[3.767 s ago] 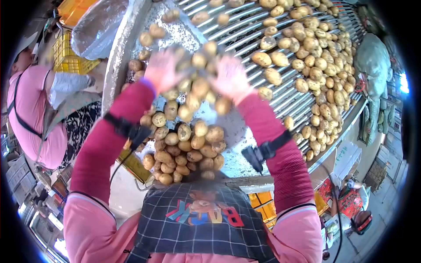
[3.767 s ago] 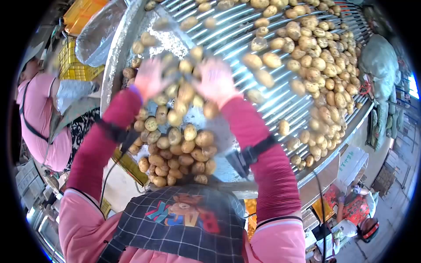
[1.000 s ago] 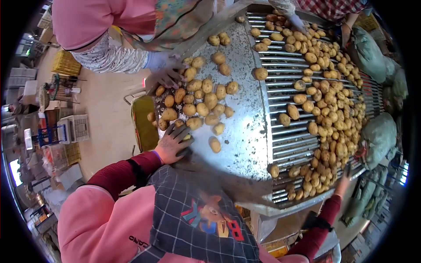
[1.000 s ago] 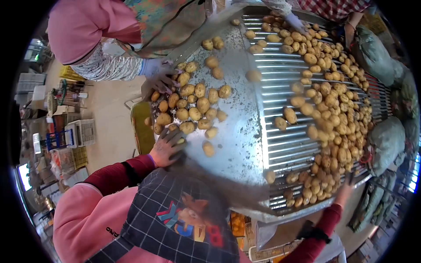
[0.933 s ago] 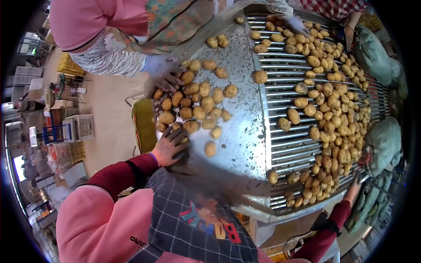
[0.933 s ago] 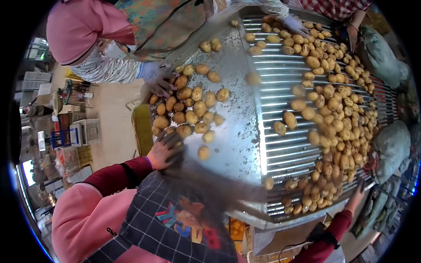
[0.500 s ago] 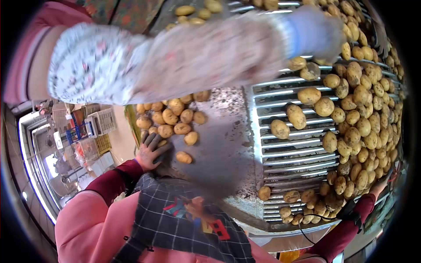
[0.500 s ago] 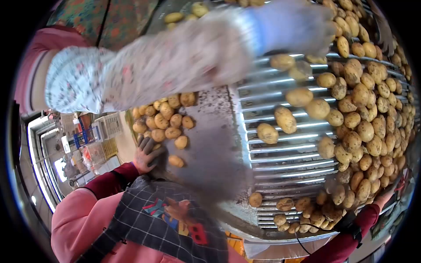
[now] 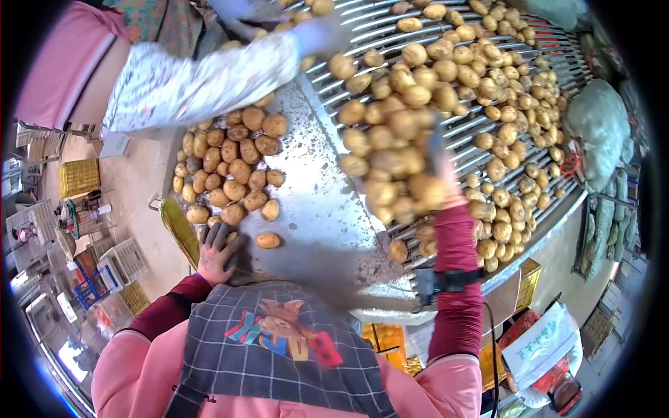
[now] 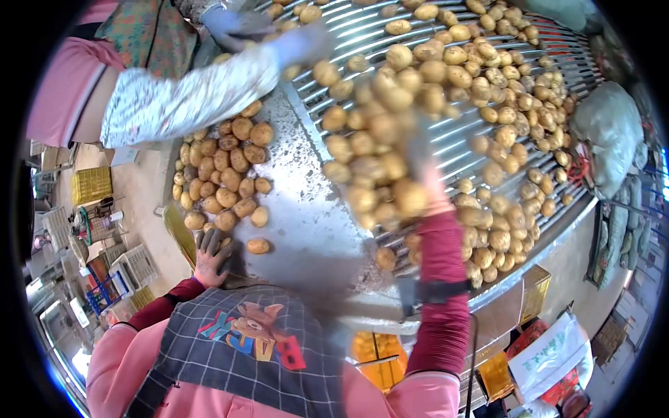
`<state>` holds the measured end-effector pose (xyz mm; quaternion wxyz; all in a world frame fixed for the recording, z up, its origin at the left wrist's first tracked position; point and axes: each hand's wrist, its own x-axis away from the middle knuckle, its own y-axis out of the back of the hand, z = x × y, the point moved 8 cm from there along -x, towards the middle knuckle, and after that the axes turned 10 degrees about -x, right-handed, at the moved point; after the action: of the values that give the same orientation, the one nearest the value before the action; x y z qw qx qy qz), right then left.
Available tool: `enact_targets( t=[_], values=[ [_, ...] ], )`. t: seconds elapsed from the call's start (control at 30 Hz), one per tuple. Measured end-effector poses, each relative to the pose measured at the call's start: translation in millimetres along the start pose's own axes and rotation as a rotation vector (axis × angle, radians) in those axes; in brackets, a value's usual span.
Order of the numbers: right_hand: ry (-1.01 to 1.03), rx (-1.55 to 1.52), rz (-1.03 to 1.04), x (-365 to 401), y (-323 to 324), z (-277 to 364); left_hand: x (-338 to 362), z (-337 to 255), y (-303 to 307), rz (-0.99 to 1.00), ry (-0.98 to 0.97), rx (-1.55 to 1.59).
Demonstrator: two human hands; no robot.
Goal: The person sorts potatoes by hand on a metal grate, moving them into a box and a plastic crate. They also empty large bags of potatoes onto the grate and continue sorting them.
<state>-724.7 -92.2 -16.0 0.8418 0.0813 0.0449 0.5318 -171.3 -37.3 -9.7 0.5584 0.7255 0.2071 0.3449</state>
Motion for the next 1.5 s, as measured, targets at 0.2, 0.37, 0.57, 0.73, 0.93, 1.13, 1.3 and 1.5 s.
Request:
enact_targets(
  t=[0.2,0.37,0.57,0.73,0.93,1.13,1.3,1.5],
  values=[
    [-0.199,0.078,0.444,155,-127,28,10,15,7,-0.196,0.062,0.182],
    [-0.069,0.507,0.018,242,-4,59,24,52,23,-0.487,0.208,0.358],
    [-0.549,0.817,0.164,345,16,11,-20,130,57,-0.819,0.457,0.609],
    [-0.548,0.855,0.325,320,-112,85,-39,63,56,-0.421,-0.010,0.425],
    [-0.404,0.638,0.651,302,-254,36,19,115,38,-0.441,0.114,0.328],
    [-0.040,0.584,0.820,294,-402,25,-58,164,91,-0.539,0.233,0.328],
    [0.241,0.505,1.091,240,-439,119,-133,100,56,-0.503,0.170,0.037],
    [-0.098,0.946,0.368,29,-286,120,-53,22,40,-0.043,-0.035,0.259]
  ],
)
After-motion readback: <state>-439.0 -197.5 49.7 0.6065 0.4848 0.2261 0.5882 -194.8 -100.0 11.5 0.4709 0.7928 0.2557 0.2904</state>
